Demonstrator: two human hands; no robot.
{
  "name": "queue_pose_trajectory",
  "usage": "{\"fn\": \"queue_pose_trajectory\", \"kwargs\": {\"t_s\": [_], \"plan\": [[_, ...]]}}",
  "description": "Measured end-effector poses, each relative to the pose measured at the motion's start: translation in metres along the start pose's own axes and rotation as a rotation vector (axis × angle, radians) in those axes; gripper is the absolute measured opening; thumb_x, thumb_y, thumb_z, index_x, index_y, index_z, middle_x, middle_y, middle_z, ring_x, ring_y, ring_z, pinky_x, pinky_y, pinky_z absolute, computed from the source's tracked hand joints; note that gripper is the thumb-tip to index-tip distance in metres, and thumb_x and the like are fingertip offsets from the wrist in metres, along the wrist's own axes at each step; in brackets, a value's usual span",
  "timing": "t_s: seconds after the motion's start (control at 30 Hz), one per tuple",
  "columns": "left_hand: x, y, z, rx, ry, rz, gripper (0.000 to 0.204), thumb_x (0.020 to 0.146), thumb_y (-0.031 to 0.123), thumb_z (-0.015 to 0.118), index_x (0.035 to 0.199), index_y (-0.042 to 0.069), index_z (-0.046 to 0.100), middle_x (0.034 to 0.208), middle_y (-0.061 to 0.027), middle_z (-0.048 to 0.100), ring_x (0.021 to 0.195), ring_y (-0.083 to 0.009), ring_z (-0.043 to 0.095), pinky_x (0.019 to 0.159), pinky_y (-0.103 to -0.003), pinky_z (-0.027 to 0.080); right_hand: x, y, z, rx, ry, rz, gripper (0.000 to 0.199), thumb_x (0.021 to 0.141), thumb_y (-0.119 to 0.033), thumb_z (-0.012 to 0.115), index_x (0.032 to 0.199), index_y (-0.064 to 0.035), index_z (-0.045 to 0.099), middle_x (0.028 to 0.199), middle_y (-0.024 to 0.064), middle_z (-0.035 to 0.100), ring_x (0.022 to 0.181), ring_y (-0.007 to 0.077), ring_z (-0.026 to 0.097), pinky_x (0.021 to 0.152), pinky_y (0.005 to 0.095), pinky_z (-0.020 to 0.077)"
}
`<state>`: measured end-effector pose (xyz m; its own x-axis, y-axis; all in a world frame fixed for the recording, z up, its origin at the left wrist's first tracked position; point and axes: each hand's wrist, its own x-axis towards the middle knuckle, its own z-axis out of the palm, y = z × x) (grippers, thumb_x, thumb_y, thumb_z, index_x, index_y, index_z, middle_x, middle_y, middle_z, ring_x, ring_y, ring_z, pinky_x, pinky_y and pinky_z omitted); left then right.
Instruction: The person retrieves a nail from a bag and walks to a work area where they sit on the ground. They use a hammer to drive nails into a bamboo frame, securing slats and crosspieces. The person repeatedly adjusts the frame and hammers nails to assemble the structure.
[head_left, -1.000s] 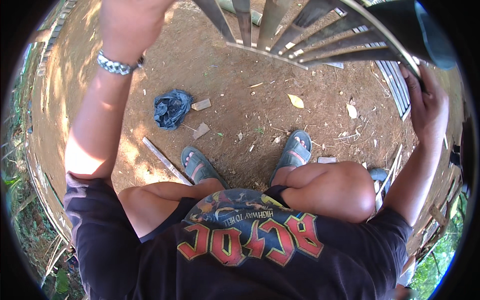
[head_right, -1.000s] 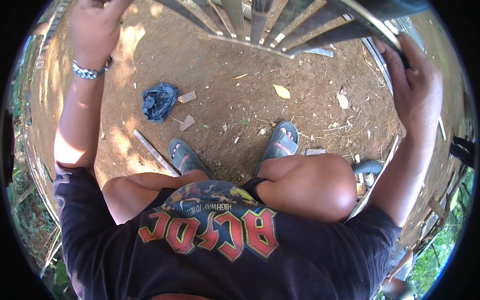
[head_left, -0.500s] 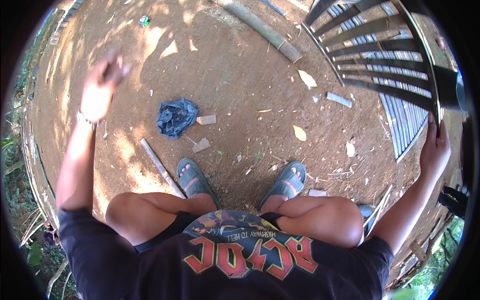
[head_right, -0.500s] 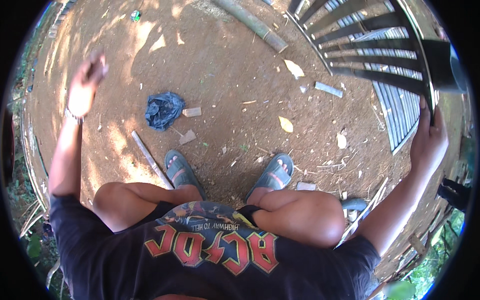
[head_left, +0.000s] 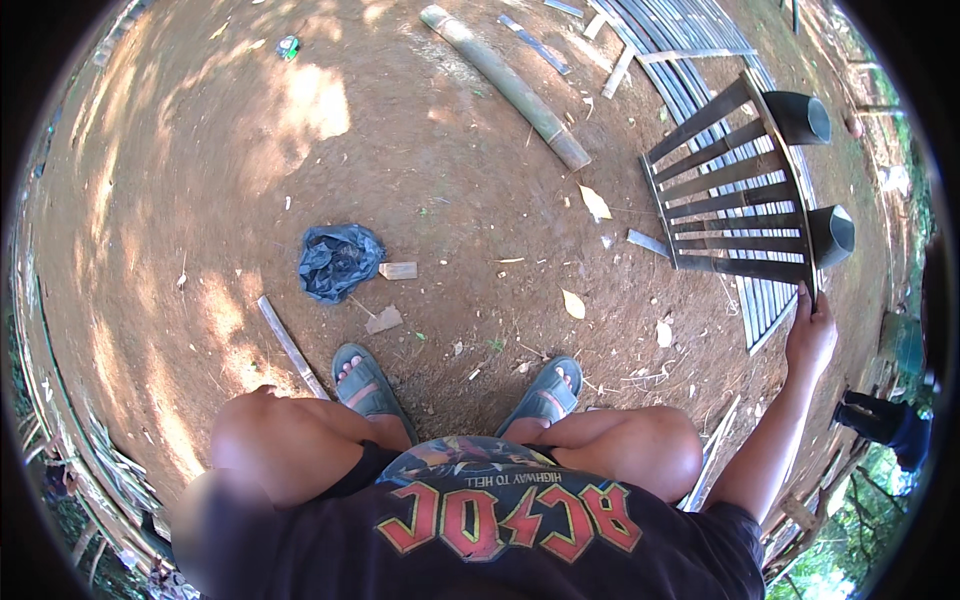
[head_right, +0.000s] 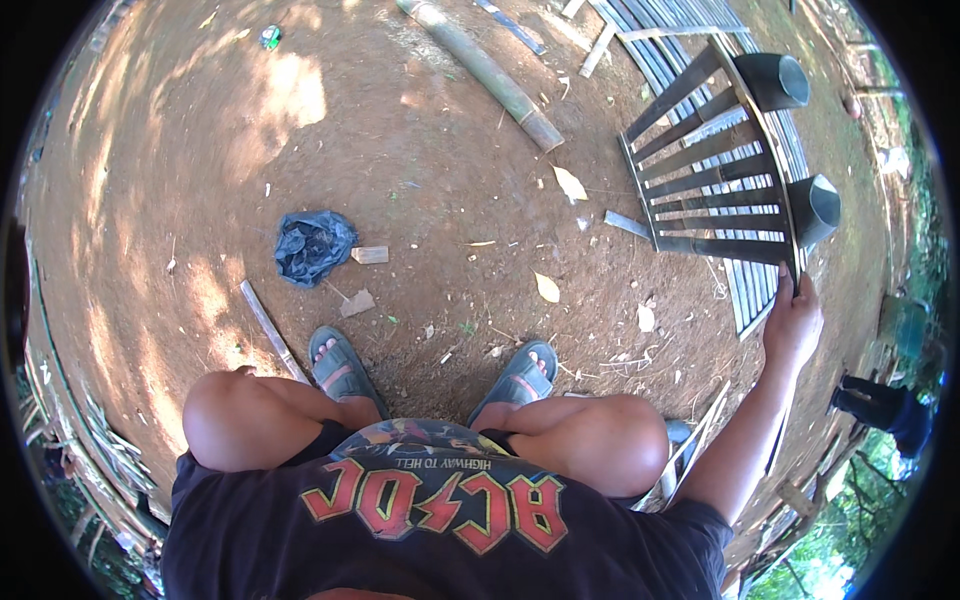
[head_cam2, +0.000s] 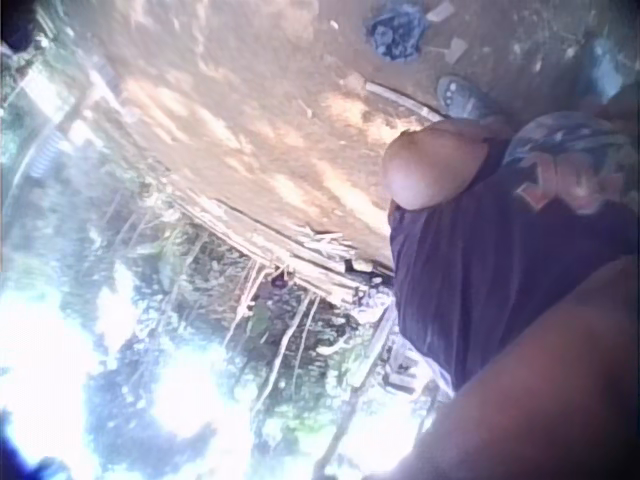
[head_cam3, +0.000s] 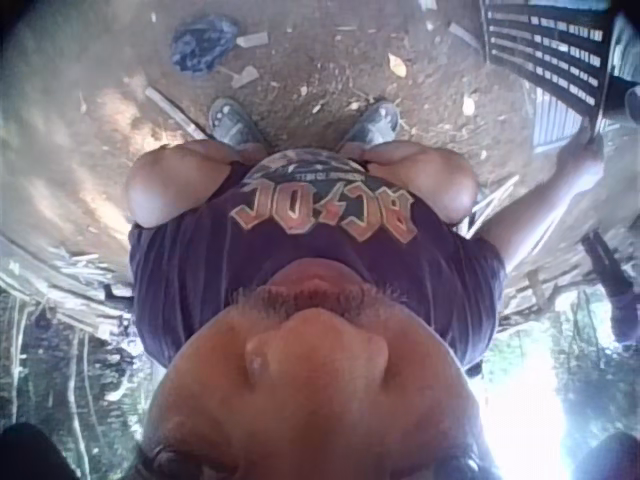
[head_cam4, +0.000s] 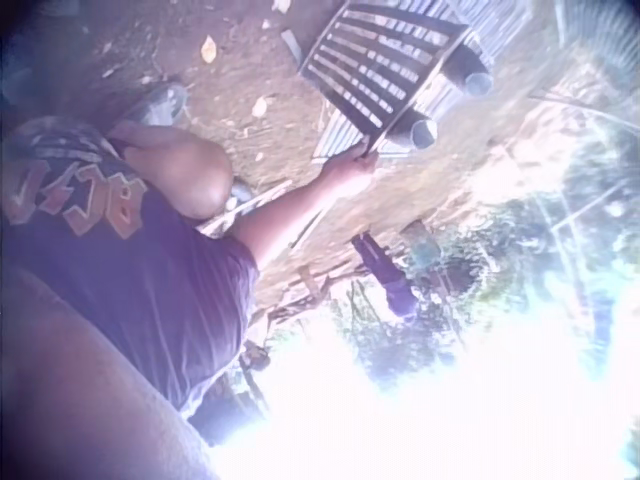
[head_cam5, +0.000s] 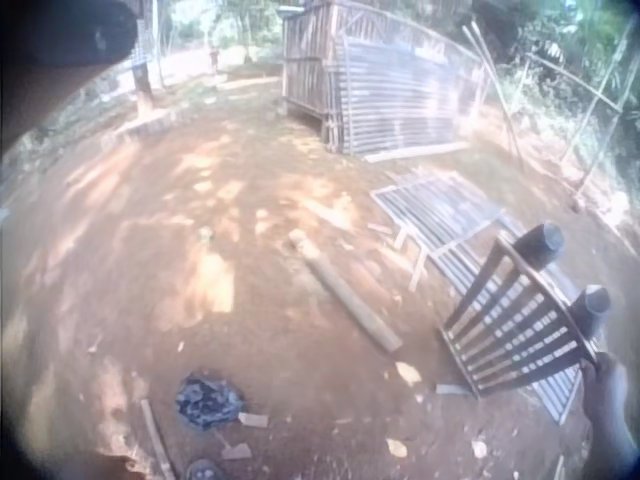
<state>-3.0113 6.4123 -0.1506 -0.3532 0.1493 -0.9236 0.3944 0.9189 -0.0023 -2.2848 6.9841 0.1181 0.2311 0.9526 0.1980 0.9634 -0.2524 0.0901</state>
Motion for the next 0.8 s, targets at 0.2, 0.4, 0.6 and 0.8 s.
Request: {"fn": "queue_pose_trajectory", "kwargs": {"t_s": [0.2, 0.4, 0.6, 0.8], "plan": [[0.006, 0.044, 0.047, -0.265, 0.062, 0.159, 0.052, 0.083, 0.037, 0.079, 0.115, 0.000, 0.060, 0.103, -0.0201, 0.071, 0.096, -0.0323, 0.070, 0.087, -0.043, 0.055, 0.022, 0.014, 0.011, -0.030, -0.023, -0.180, 0.038, 0.102, -0.041, 0.055, 0.119, -0.0103, 0.071, 0.105, 0.0246, 0.069, 0.097, 0.0462, 0.065, 0.081, 0.0512, 0.0503], [0.032, 0.085, 0.049, -0.451, 0.468, 0.044, 0.043, 0.083, 0.034, 0.078, 0.104, 0.000, 0.062, 0.096, -0.0194, 0.072, 0.089, -0.0314, 0.070, 0.082, -0.044, 0.056, 0.030, 0.065, 0.002, -0.036, -0.084, -0.115, 0.066, 0.100, -0.059, 0.051, 0.134, -0.0039, 0.063, 0.124, 0.0243, 0.067, 0.110, 0.0424, 0.064, 0.093, 0.0472, 0.0492], [0.073, 0.061, 0.120, -0.523, 0.612, -0.138, 0.045, 0.082, 0.036, 0.076, 0.104, 0.000, 0.062, 0.097, -0.0226, 0.071, 0.094, -0.0389, 0.070, 0.082, -0.046, 0.055, 0.039, 0.035, -0.005, -0.115, -0.098, -0.214, 0.070, 0.100, -0.060, 0.050, 0.132, 0.0006, 0.063, 0.121, 0.0289, 0.066, 0.108, 0.0449, 0.064, 0.091, 0.0495, 0.0489], [0.122, 0.052, 0.160, -0.584, 0.651, -0.127, 0.047, 0.080, 0.040, 0.081, 0.105, 0.003, 0.068, 0.094, -0.0215, 0.073, 0.093, -0.0346, 0.072, 0.080, -0.042, 0.056, 0.047, 0.033, -0.005, -0.131, -0.133, -0.234, 0.067, 0.101, -0.057, 0.050, 0.130, 0.0017, 0.064, 0.118, 0.0296, 0.067, 0.105, 0.0450, 0.064, 0.087, 0.0498, 0.0492]]}}
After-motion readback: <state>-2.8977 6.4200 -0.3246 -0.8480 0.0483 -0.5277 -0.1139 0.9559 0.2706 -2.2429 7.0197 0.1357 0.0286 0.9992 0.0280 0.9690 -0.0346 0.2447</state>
